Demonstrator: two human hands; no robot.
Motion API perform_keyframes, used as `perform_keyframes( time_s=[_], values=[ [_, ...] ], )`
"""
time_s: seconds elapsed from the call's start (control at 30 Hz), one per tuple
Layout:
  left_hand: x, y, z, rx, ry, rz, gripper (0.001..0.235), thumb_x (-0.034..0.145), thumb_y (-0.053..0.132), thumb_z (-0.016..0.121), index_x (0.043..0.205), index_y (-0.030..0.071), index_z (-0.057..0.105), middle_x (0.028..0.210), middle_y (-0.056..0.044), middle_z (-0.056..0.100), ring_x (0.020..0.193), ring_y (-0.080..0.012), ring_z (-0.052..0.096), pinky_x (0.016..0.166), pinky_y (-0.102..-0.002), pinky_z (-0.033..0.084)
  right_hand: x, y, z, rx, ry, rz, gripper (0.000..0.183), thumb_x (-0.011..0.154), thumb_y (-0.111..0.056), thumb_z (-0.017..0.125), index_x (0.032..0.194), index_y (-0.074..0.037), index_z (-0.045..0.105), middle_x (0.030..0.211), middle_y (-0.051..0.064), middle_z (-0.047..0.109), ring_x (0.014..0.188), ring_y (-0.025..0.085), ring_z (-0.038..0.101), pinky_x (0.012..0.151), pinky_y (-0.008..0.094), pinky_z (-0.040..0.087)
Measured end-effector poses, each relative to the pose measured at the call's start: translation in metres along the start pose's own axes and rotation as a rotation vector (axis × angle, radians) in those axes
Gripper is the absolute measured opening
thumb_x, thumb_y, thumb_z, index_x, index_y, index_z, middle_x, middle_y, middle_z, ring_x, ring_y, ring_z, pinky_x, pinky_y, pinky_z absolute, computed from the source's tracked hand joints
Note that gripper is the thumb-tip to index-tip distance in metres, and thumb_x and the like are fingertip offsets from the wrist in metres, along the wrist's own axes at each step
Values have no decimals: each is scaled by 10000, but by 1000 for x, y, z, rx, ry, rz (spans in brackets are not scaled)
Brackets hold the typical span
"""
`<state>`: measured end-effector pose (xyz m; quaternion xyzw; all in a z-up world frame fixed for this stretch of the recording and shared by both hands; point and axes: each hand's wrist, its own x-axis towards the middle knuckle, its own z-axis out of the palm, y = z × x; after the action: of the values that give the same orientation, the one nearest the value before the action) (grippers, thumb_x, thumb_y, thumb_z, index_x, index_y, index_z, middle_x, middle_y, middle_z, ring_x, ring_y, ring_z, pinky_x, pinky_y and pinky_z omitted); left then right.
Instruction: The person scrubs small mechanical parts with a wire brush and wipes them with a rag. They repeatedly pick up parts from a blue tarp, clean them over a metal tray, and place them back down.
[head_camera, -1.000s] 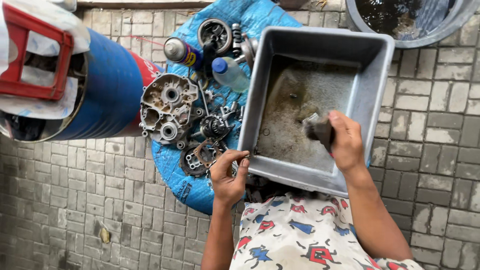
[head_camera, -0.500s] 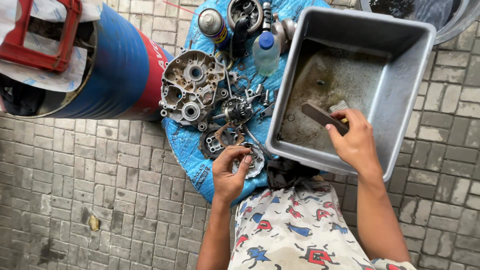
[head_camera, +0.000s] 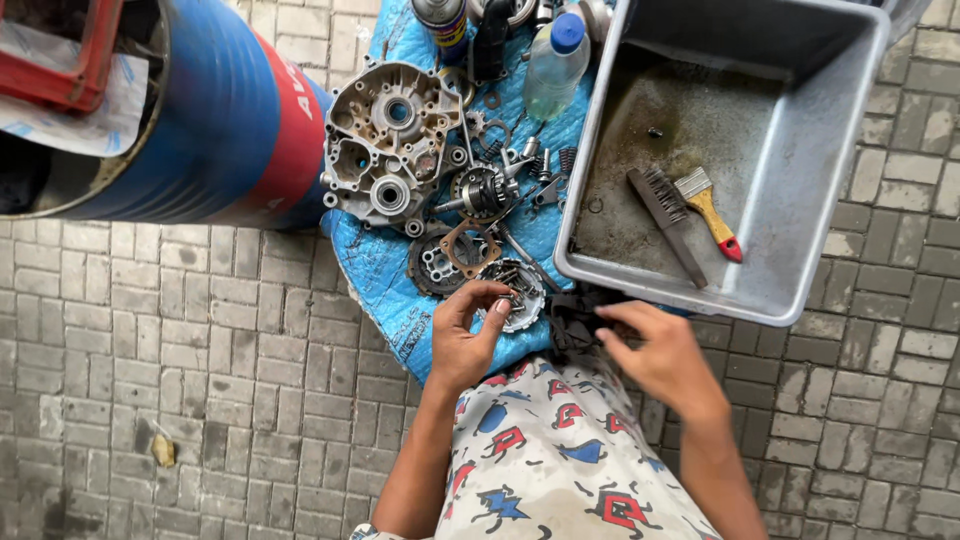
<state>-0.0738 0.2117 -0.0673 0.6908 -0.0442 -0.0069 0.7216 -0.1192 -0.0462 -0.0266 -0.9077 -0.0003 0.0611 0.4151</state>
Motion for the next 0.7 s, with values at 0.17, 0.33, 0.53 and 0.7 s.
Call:
perform_keyframes(
  time_s=[0.17,0.33,0.53,0.7],
  values=[
    [8,3,-1,-18,-58,-15,108,956,55,723,1048,20,769,902,-115,785,751,-144,652,714,-311,557,0,37,63,-218,-217,179,618,803,-260,814,1384,-167,625,1191,253,685,1064,485,706,872,586,601],
    [11,13,4,1,-106,23,109,939,59,752,1038,26,784,872,-107,781,729,-145,660,702,-307,561,-10,23,45,-187,-138,188,337,847,-228,736,1183,-207,727,1116,117,732,1008,393,742,833,502,628],
    [20,33,27,-81,-181,144,81,921,48,783,996,28,808,839,-121,769,708,-187,667,679,-326,563,-7,-11,-6,612,239,-348,243,630,34,829,853,-48,783,867,158,709,726,275,704,728,357,602],
    [19,48,59,-84,-204,316,20,877,17,812,894,12,803,755,-134,753,613,-264,684,615,-357,577,18,-23,26,670,396,-417,406,767,-243,922,997,39,742,959,200,768,852,328,783,803,372,617]
  ],
)
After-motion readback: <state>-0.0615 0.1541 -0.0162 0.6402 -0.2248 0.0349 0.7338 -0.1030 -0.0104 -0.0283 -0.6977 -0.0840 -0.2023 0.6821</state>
